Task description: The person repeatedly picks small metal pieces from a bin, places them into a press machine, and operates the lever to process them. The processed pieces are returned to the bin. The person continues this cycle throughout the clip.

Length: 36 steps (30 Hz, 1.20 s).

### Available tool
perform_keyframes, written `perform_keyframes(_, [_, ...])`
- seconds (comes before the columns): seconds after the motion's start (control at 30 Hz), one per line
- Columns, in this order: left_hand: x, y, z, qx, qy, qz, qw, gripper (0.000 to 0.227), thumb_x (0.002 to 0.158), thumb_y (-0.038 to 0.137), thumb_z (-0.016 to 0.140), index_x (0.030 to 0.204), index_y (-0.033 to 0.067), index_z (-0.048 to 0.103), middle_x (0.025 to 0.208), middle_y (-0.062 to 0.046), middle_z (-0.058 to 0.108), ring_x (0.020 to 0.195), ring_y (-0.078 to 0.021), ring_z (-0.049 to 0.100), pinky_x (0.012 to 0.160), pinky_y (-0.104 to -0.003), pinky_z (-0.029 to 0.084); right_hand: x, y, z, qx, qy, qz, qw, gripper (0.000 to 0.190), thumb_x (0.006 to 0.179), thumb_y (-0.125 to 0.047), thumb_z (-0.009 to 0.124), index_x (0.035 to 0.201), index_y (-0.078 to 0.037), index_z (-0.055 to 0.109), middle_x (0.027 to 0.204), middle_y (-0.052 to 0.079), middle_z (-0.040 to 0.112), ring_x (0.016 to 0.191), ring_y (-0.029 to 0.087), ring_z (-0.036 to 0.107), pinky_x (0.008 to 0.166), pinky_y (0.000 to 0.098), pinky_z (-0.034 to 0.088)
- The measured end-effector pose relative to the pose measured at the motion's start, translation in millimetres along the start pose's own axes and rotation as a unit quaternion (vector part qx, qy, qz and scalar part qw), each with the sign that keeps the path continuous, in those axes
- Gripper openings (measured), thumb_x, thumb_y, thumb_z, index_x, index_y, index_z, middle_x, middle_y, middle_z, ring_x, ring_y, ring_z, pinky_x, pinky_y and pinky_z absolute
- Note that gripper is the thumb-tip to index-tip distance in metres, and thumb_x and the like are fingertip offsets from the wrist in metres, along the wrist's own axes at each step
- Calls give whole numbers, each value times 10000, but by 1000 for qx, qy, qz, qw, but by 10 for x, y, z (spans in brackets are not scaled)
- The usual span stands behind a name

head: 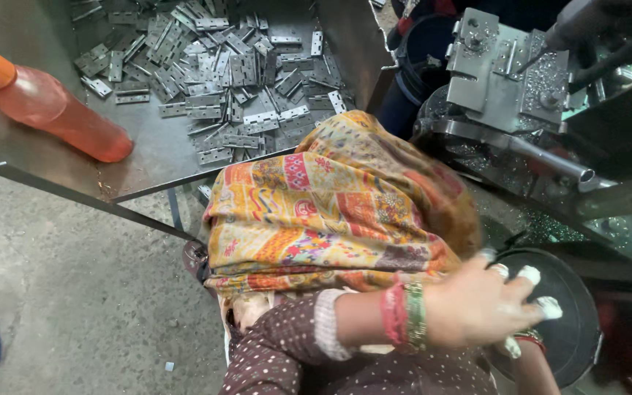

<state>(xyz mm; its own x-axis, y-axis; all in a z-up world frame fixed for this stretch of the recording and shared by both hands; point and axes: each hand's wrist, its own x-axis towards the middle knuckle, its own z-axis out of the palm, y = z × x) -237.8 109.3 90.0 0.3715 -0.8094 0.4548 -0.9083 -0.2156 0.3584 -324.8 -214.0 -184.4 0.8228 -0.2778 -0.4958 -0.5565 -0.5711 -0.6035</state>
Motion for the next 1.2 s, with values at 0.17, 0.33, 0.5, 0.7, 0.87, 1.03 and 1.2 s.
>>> perform_keyframes(0.17, [-722,-461,-636,48,-14,-115,992,393,875,174,669,1263,147,618,1299,-84,637,1189,-231,672,1077,-460,471,-146,-536,-124,-95,61,-69,991,490,951,-271,689,1401,-116,572,1448,145,569,1396,308,497,1164,439,397])
perform_keyframes(0.33, [-1787,-701,-1243,175,-41,-399,899,511,811,305,727,1294,164,639,1277,-106,666,1121,-323,654,927,-499,488,-376,-1851,-377,28,-134,-267,954,607,851,-220,715,1424,-159,526,1421,107,548,1336,242,530,1088,399,440])
perform_keyframes(0.5, [-2456,-671,-1169,104,-3,-514,852,544,763,241,759,1295,157,676,1221,-135,661,1027,-398,642,806,-499,500,-722,-2579,-103,-154,-213,-384,885,462,822,-240,759,1263,-144,656,1142,77,672,1107,228,647,947,361,538])
perform_keyframes(0.7, [-2537,-479,-1191,-18,104,-449,887,320,790,92,712,1106,125,752,947,-109,708,889,-348,673,765,-435,529,-670,-2211,-553,-39,-211,-393,894,231,894,-163,668,1092,-57,723,1083,69,670,1024,226,653,896,351,559])
perform_keyframes(0.87, [-2217,-79,-1477,-248,-15,-231,941,285,830,49,719,1113,76,712,947,-122,698,919,-338,689,801,-414,540,-422,-1365,-1627,-165,-354,-125,912,291,898,-238,668,1145,-89,703,1181,66,646,1125,228,619,984,371,526])
perform_keyframes(1.03, [-2122,-92,-1635,-385,-9,-149,911,329,852,-6,714,1174,55,688,1013,-111,708,950,-311,707,851,-374,568,-196,-1158,-1409,-397,-400,96,821,392,872,-328,695,1240,-190,699,1219,14,632,1154,179,626,1008,348,553])
perform_keyframes(1.2, [-2204,-632,-1559,-38,154,-381,911,464,810,17,665,1272,59,651,1106,-126,705,981,-348,708,858,-423,561,-219,-2451,-928,-260,-208,-289,898,438,834,-381,730,1245,-232,713,1233,0,659,1159,172,655,991,341,557])
